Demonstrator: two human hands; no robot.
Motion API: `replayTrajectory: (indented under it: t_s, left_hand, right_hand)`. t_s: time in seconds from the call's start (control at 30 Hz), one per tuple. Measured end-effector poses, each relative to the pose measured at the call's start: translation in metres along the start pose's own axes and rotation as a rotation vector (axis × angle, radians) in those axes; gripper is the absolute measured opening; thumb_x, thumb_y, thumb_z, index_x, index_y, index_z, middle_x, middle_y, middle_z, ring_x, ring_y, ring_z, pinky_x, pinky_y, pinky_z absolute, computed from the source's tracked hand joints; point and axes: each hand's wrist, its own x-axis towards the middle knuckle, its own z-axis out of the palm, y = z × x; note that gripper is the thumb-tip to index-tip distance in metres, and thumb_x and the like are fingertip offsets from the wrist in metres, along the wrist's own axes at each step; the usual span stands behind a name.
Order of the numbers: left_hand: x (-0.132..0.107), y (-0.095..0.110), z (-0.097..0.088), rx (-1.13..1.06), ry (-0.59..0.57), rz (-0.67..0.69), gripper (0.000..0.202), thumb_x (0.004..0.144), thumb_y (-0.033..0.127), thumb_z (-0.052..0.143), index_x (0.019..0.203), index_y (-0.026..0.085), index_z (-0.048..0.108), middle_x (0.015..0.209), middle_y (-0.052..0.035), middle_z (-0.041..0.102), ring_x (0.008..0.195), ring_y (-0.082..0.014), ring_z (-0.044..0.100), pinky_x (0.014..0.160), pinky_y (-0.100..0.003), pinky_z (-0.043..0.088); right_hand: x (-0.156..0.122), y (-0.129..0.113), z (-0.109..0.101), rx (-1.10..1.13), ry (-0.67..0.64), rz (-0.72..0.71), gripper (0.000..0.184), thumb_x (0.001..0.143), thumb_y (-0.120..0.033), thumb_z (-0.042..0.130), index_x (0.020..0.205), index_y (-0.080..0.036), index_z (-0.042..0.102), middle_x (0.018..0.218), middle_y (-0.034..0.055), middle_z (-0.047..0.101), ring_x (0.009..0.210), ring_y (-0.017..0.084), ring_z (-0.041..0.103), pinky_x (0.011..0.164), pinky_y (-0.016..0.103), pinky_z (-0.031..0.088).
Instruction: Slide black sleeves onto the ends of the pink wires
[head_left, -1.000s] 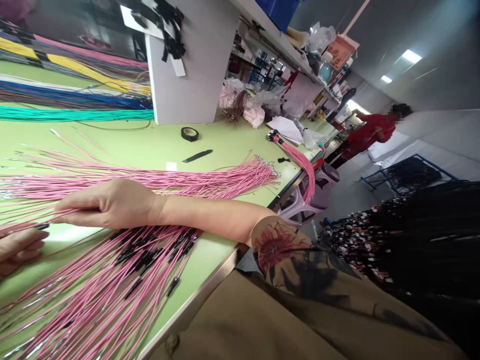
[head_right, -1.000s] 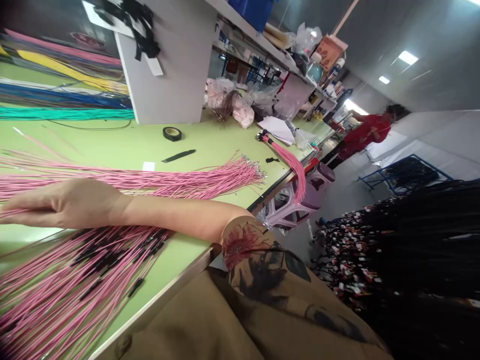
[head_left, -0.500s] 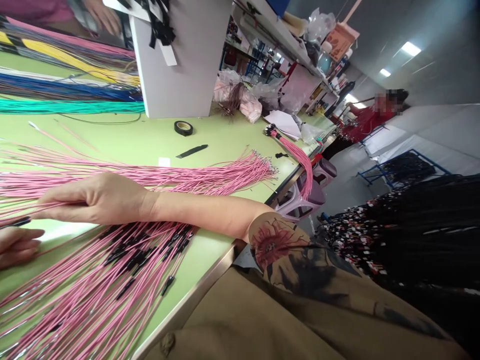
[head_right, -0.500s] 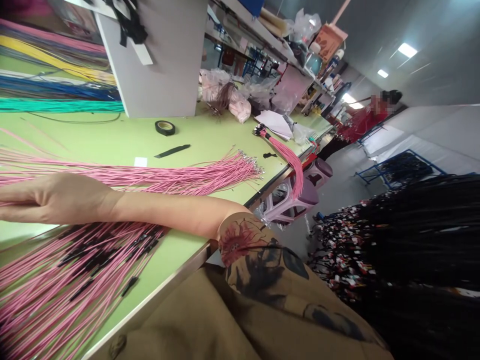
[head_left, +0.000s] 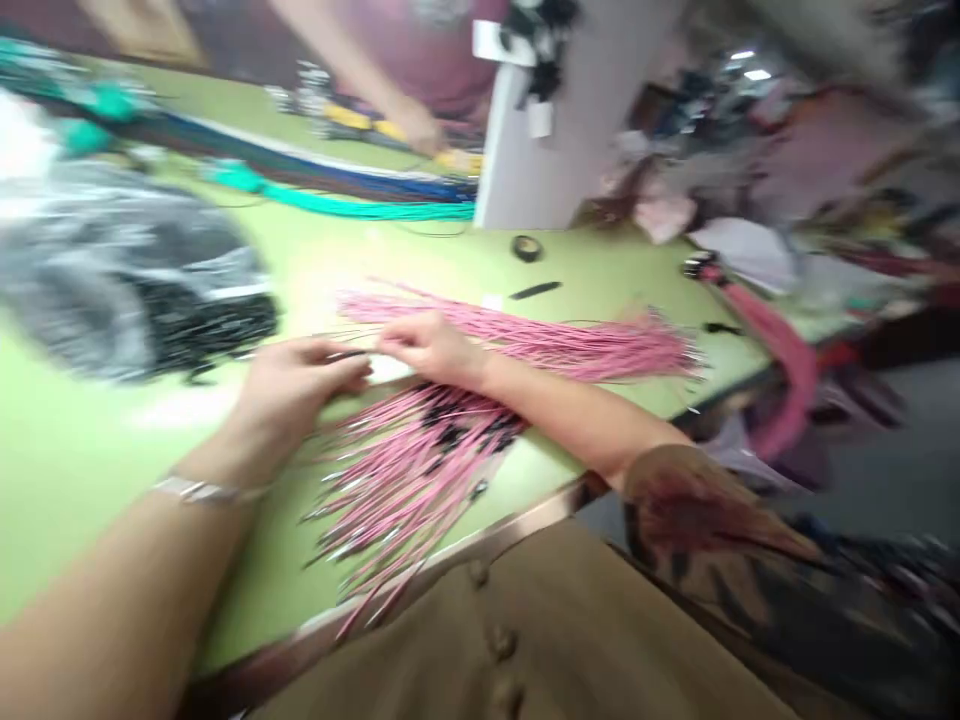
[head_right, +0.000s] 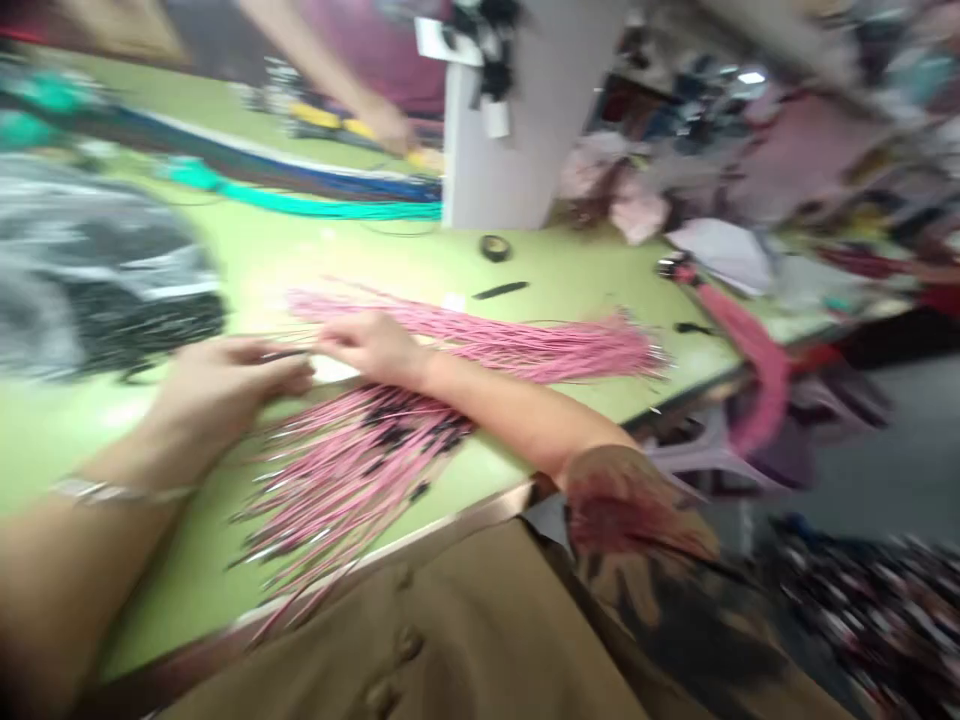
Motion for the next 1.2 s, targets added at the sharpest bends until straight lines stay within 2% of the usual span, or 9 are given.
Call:
replayTrajectory:
  t_s: [0.13, 0.2, 0.3, 0.6, 0.67, 0.77, 0.93, 1.2]
  left_hand:
    - [0.013, -0.015, -0.005, -0.312, -0.067, 0.02, 0.045, 0.056, 0.03, 0.088, 0.096, 0.014, 0.077, 0.071, -0.0041, 0.071, 0.06, -0.0119, 0.06, 0.059, -0.025, 0.049]
    - [0.018, -0.019, -0.006, -0.367, -0.097, 0.021, 0.04, 0.055, 0.031, 0.09, 0.088, 0.013, 0.077, 0.068, -0.0043, 0.07, 0.059, -0.0112, 0.059, 0.059, -0.025, 0.048]
    - [0.017, -0.019, -0.006, -0.428, -0.128, 0.0, 0.036, 0.054, 0.031, 0.091, 0.08, 0.012, 0.076, 0.063, -0.0033, 0.068, 0.056, -0.0101, 0.057, 0.057, -0.025, 0.045]
    - [0.013, -0.013, -0.008, -0.392, -0.234, -0.081, 0.037, 0.053, 0.033, 0.092, 0.077, 0.011, 0.077, 0.063, -0.0046, 0.068, 0.058, -0.0113, 0.058, 0.06, -0.027, 0.046]
    - [0.012, -0.013, -0.007, -0.408, -0.228, -0.057, 0.036, 0.054, 0.034, 0.092, 0.077, 0.011, 0.076, 0.063, -0.004, 0.068, 0.058, -0.0104, 0.058, 0.06, -0.026, 0.046]
    - [0.011, -0.012, -0.006, -0.494, -0.197, -0.051, 0.04, 0.054, 0.031, 0.092, 0.085, 0.011, 0.076, 0.071, -0.0043, 0.07, 0.062, -0.0098, 0.059, 0.065, -0.026, 0.047]
    - [0.012, -0.011, -0.007, -0.6, -0.179, -0.148, 0.038, 0.052, 0.025, 0.093, 0.08, 0.01, 0.074, 0.074, -0.0059, 0.072, 0.072, -0.0136, 0.066, 0.074, -0.029, 0.051]
    - [0.014, -0.014, -0.008, -0.582, -0.228, -0.175, 0.034, 0.049, 0.023, 0.094, 0.075, 0.01, 0.075, 0.069, -0.0063, 0.072, 0.06, -0.0111, 0.062, 0.066, -0.027, 0.05]
  right_hand:
    - [-0.002, 0.0, -0.003, 0.085, 0.135, 0.045, 0.03, 0.09, -0.035, 0.058, 0.073, -0.012, 0.065, 0.062, -0.0013, 0.056, 0.058, 0.008, 0.044, 0.058, 0.023, 0.035]
    - [-0.002, -0.001, -0.001, 0.078, 0.152, 0.04, 0.033, 0.089, -0.039, 0.059, 0.069, -0.013, 0.064, 0.058, -0.0021, 0.051, 0.055, 0.008, 0.041, 0.055, 0.023, 0.034]
    - [-0.005, -0.007, 0.0, 0.03, 0.132, 0.018, 0.035, 0.09, -0.042, 0.057, 0.072, -0.014, 0.065, 0.061, -0.0006, 0.053, 0.057, 0.009, 0.043, 0.056, 0.024, 0.036]
    - [-0.005, -0.012, -0.002, 0.065, 0.037, 0.035, 0.044, 0.091, -0.052, 0.051, 0.063, -0.018, 0.054, 0.058, -0.0002, 0.047, 0.056, 0.01, 0.039, 0.054, 0.026, 0.035]
    - [-0.004, -0.012, -0.002, 0.085, 0.023, 0.037, 0.044, 0.091, -0.051, 0.051, 0.062, -0.018, 0.052, 0.056, -0.0015, 0.043, 0.054, 0.01, 0.037, 0.053, 0.026, 0.033]
    - [-0.005, -0.01, -0.002, 0.08, 0.076, 0.034, 0.043, 0.09, -0.048, 0.054, 0.059, -0.018, 0.049, 0.055, -0.0027, 0.04, 0.053, 0.009, 0.035, 0.052, 0.026, 0.032]
    - [-0.007, -0.008, -0.001, -0.015, 0.147, -0.004, 0.036, 0.091, -0.043, 0.056, 0.066, -0.017, 0.056, 0.057, -0.002, 0.046, 0.054, 0.009, 0.037, 0.054, 0.025, 0.033]
    - [-0.008, -0.011, 0.001, 0.019, 0.074, 0.001, 0.039, 0.093, -0.046, 0.05, 0.067, -0.018, 0.058, 0.055, -0.0009, 0.049, 0.053, 0.01, 0.04, 0.053, 0.024, 0.035]
